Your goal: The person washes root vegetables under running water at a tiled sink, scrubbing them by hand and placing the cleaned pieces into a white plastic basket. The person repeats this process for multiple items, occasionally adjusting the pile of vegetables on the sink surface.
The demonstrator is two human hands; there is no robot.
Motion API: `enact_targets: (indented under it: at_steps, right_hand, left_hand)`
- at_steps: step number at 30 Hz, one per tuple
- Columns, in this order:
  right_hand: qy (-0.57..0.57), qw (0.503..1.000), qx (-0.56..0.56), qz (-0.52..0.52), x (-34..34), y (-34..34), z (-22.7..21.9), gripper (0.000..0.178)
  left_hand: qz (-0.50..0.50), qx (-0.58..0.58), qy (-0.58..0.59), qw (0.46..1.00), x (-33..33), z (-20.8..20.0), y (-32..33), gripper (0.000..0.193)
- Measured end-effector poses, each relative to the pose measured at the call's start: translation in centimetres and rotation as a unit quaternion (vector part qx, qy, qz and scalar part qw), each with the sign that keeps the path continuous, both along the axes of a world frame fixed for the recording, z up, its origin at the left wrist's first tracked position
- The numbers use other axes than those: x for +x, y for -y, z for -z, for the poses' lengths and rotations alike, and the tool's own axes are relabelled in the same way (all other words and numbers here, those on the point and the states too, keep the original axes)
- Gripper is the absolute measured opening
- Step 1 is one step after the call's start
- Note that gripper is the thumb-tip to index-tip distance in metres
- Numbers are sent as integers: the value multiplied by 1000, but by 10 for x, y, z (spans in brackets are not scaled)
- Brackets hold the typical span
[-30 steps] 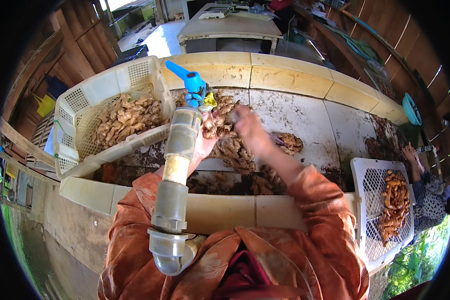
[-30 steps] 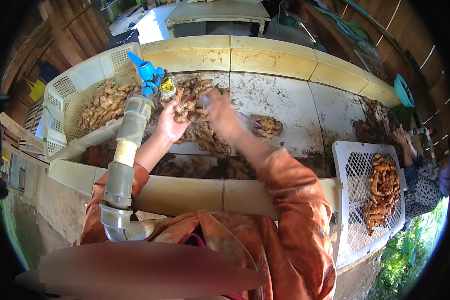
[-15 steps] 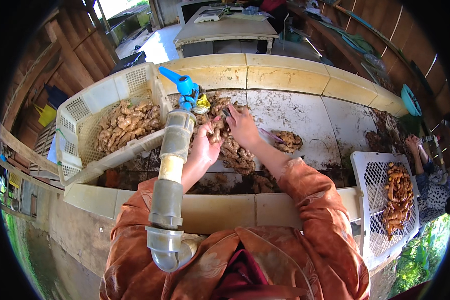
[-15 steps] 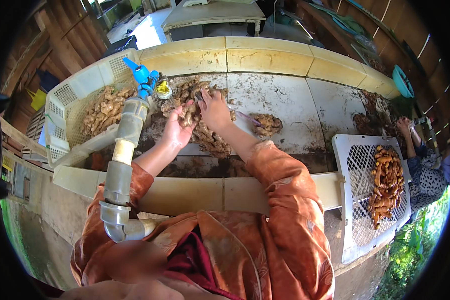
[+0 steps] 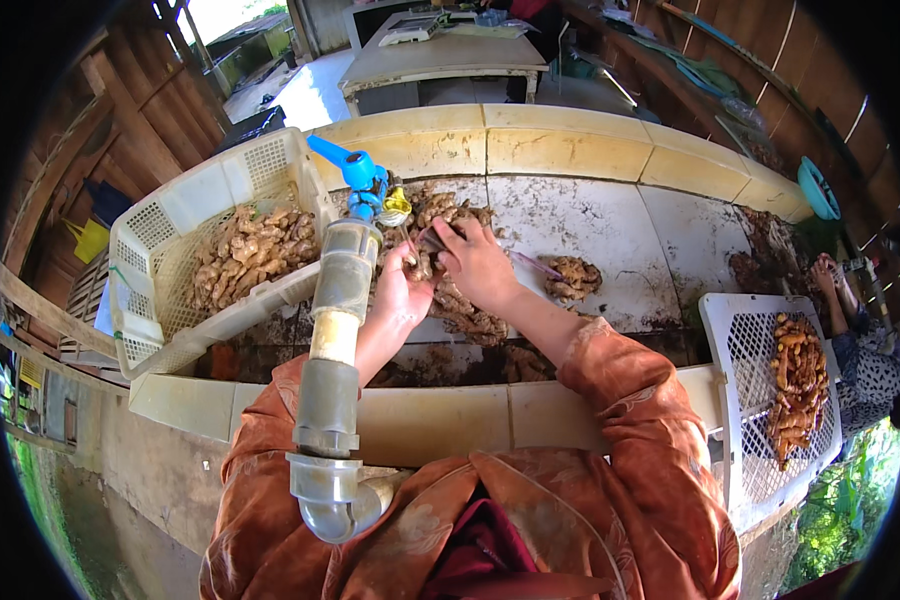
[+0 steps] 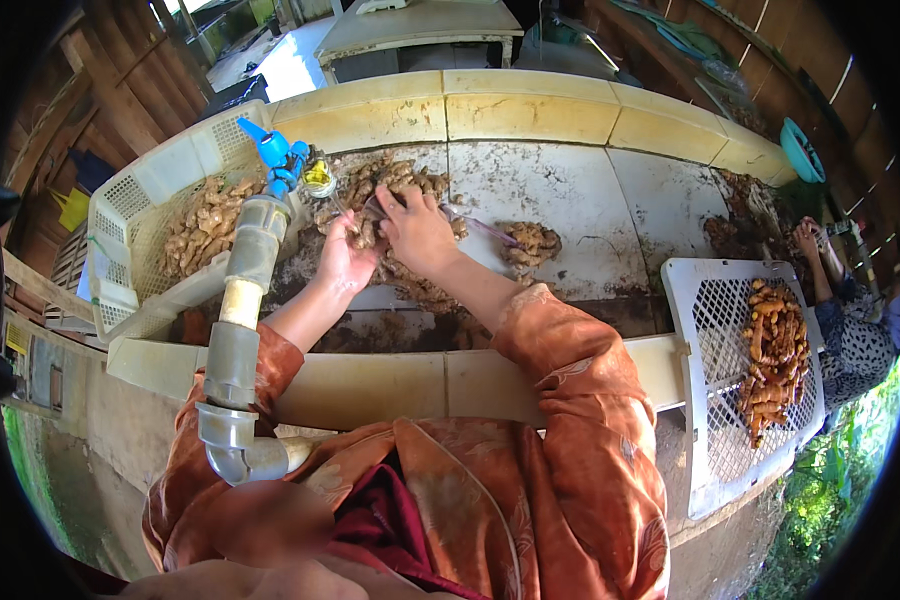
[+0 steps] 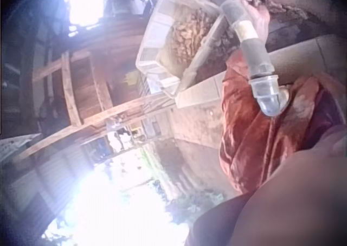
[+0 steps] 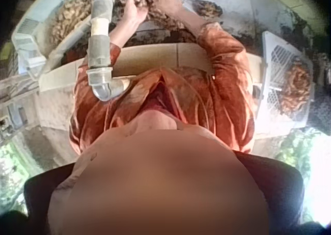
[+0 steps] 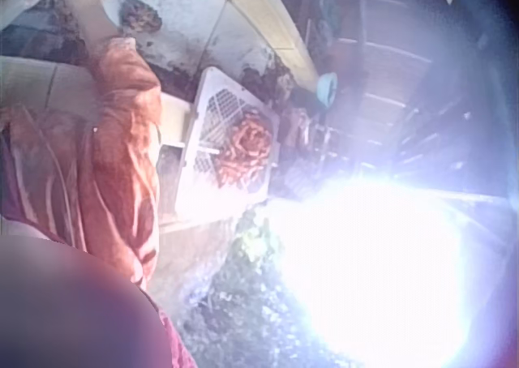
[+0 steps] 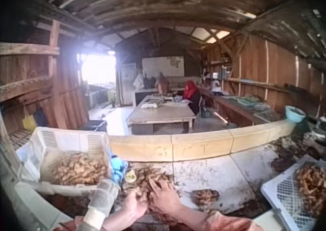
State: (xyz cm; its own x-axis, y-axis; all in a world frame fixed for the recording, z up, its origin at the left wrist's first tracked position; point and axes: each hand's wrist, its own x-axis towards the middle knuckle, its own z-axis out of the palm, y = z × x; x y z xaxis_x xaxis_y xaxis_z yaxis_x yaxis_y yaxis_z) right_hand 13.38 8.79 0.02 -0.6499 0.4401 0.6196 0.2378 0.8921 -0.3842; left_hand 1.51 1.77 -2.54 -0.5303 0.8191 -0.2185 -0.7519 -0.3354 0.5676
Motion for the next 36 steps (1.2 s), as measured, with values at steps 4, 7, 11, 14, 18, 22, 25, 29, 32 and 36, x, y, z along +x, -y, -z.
enact_targets:
  at_steps: [4, 7, 11, 14, 18, 22, 25, 29, 32, 36]
  right_hand:
    - [140, 984, 42, -100, -1, -6, 3, 50]
    - [81, 996, 11, -32, 4, -5, -1, 52]
    - [180, 983, -28, -39, 11, 2, 5, 53]
    - [167, 984, -4, -57, 13, -4, 17, 47]
    - [207, 959, -189, -36, 8, -53, 26, 45]
    - [37, 974, -201, -101, 14, -63, 32, 44]
    - [-7, 970, 97, -223, 8, -41, 24, 48]
    - [-41, 993, -37, -101, -2, -23, 0, 49]
    - [48, 993, -68, -80, -2, -15, -4, 51]
    - [24, 992, 20, -123, 2, -14, 6, 48]
  left_hand:
    - [12, -3, -53, 999, 7, -6, 2, 20]
    - [44, -25, -20, 999, 11, -4, 4, 25]
    - [85, -82, -18, 993, 10, 6, -1, 37]
    - [110, -71, -39, 991, 8, 9, -3, 49]
    - [201, -165, -127, 957, 1, 1, -4, 58]
    - [277, -43, -91, 955, -19, -8, -4, 64]
    - [199, -104, -22, 974, -23, -2, -3, 65]
    - [267, -18, -7, 964, -22, 7, -5, 58]
    - [241, -158, -12, 958, -24, 9, -6, 56]
    - [210, -155, -75, 962, -28, 11, -4, 49]
